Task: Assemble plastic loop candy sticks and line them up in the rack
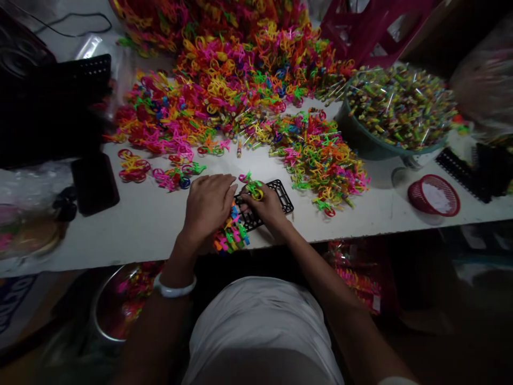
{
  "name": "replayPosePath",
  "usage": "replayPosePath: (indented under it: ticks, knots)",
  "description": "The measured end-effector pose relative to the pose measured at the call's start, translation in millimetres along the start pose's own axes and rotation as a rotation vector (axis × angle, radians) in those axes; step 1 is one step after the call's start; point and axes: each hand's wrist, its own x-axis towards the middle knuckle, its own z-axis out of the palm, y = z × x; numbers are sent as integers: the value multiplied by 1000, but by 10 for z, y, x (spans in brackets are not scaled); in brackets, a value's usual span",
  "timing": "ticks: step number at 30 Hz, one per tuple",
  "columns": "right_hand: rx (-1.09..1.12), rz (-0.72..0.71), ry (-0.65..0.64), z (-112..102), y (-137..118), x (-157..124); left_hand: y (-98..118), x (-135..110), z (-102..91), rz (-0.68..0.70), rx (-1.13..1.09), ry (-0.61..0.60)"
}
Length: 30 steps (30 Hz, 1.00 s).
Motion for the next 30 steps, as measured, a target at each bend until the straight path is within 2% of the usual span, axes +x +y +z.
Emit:
replayPosePath:
  ticks: [2,4,8,11,14,17,19,21,23,25,27,30]
  knots:
    - [-20,3,-39,43,44,28,1,0,4,4,16,15]
    - [-144,-40,-46,35,58,33,4,2,9,3,32,16]
    - [-592,-268,-47,13,16,-1,21,5,-3,-32,53,-21]
    - [-841,-288,-95,67,-14,-16,35,5,-16,-27,37,-28]
    - [-936,-267,-122,115,-11,-7,46,11,-27,12,26,-41]
    - [-905,-306,-146,35,-31,35,57,23,-50,-8,45,-82]
    - [-873,-356,-70,-129,-98,107,64,33,-70,-29,59,-104]
    - [-911,-358,154,-365,-213,235,72,41,-87,-32,70,-121]
    - [-1028,-286,424,-623,-350,410,77,48,-93,-33,76,-127]
    - [-1184,-196,581,-835,-468,592,80,52,-89,-38,75,-122]
    - [-1312,-123,597,-946,-537,729,79,53,-80,-43,74,-112]
    - [-1348,-47,488,-930,-555,792,75,48,-73,-43,73,-103]
